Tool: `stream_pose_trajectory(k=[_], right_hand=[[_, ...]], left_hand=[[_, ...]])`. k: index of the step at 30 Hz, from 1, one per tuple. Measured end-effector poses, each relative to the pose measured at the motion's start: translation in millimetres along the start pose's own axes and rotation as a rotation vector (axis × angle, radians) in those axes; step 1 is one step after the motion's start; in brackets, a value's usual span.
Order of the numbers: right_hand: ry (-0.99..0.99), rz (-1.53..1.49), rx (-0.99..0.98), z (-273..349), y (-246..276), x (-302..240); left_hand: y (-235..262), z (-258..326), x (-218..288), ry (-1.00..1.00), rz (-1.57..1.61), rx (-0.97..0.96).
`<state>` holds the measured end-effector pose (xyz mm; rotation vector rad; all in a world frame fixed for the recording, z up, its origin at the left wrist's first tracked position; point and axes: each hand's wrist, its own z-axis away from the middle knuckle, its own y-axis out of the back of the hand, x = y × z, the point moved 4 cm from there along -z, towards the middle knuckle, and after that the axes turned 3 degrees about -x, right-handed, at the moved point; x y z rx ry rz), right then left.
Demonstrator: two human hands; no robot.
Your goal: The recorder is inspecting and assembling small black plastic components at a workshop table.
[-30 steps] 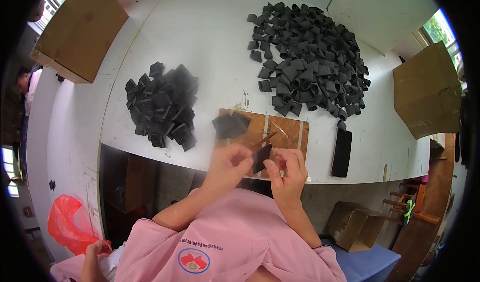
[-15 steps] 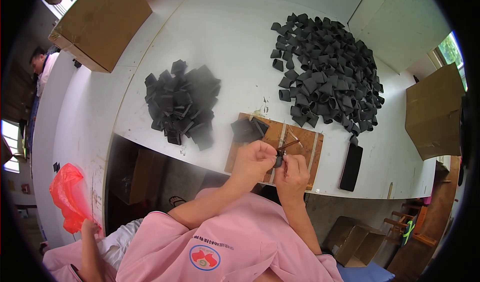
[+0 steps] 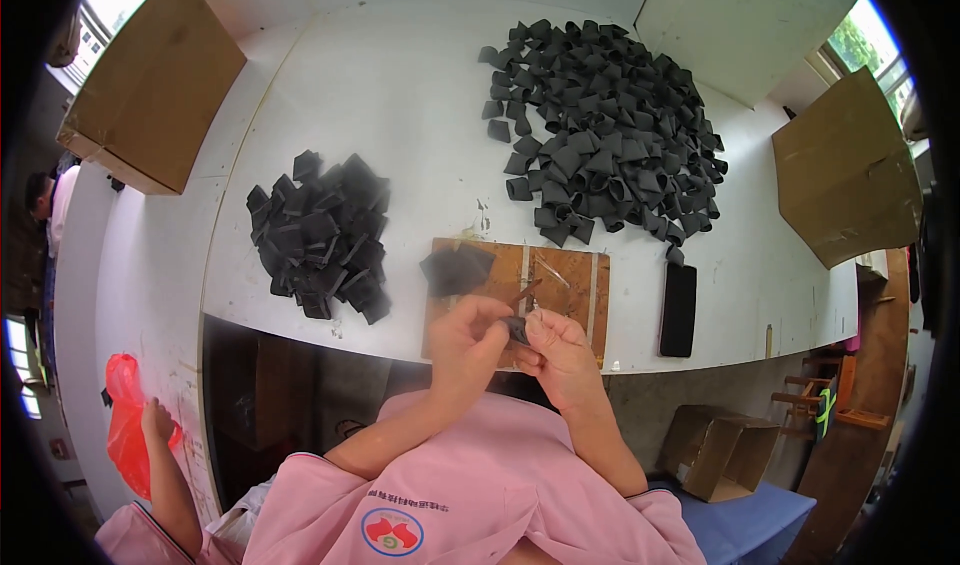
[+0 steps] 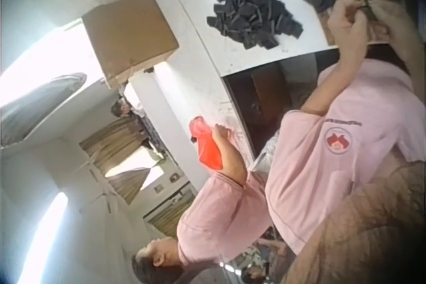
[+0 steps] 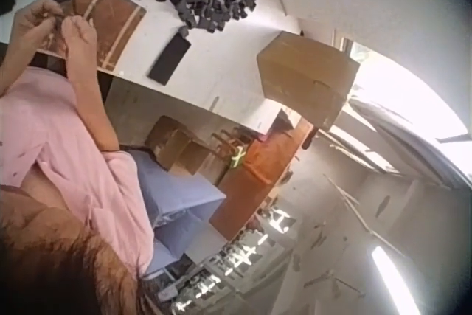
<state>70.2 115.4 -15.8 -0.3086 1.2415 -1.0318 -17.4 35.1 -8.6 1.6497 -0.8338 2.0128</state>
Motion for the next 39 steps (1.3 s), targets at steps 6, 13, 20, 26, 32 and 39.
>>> stream_pose_trajectory(k=[6,13,20,26,32,39], right_hand=[[0.244,0.459,-0.068,-5.2,-40.6,-61.2],[0.125,0.340,-0.192,-32.3,-12.1,-47.0],[0.191,0.456,-0.225,-31.7,-23.1,-53.1],[0.507,0.836,0.025,-23.9,-23.3,-65.0],[0.951,1.156,0.185,11.5,-35.5,-66.9],[1.172,1.425,0.214,14.0,-59.6,-64.1]], left_hand=[[-7.4,-17.4,34.9,0.390,1.125,-0.588],[-2.6,-26.3,2.6,0.530,1.217,-0.491],[-5.2,-23.1,13.6,0.534,1.263,-0.523],[-2.1,-28.0,37.6,0.048,0.180,-0.178],[-14.8,-22.7,78.0,-0.649,-0.439,-0.374],[-6.8,-22.5,64.7,-0.308,0.250,-0.066]])
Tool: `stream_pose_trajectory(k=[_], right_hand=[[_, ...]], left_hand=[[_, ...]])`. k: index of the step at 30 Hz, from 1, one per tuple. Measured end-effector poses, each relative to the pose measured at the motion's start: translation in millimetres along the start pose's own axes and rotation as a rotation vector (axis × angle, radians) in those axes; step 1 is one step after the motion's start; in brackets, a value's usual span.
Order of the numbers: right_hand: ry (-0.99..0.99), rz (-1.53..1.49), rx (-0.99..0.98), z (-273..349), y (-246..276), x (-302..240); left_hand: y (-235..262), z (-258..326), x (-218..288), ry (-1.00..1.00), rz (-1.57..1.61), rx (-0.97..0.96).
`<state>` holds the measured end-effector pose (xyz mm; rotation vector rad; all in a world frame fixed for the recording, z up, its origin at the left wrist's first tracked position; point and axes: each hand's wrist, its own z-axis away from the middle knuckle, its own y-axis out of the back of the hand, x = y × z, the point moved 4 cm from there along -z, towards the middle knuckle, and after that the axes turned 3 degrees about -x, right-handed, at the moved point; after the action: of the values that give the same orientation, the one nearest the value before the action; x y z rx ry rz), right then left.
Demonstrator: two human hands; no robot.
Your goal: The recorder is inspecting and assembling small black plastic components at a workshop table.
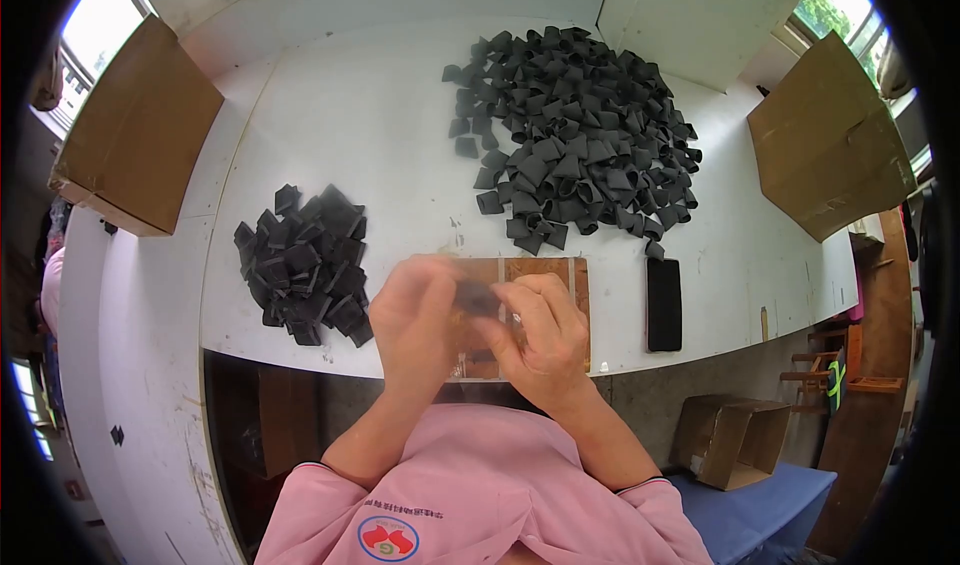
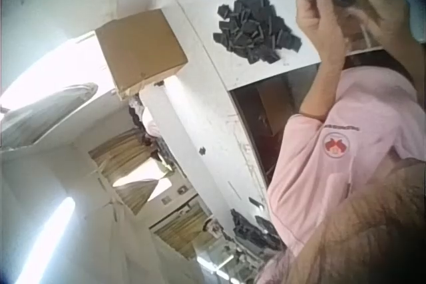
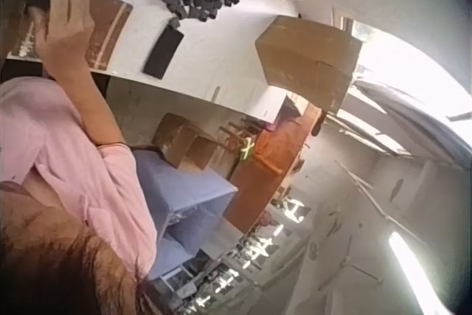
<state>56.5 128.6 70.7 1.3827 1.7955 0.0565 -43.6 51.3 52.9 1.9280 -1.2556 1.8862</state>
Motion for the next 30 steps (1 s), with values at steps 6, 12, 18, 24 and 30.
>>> stream_pose_trajectory(k=[6,12,18,24,30], right_hand=[[0.064,0.034,0.053,-5.5,-3.8,2.9],[-0.041,-0.190,0.034,4.5,-12.1,18.9],[-0.053,-0.168,-0.099,-10.1,-2.2,17.4],[0.023,-0.135,-0.189,-16.0,-4.6,14.8],[0.049,-0.132,-0.061,2.6,-14.1,25.0]], left_hand=[[-1.3,7.1,0.1,0.203,0.241,0.115],[4.6,13.1,-5.0,0.169,0.113,0.102],[3.4,-1.9,3.9,-0.147,-0.392,-0.121],[17.9,-0.6,0.6,-0.115,-0.446,-0.182],[5.8,-2.9,7.6,-0.311,-0.638,-0.227]])
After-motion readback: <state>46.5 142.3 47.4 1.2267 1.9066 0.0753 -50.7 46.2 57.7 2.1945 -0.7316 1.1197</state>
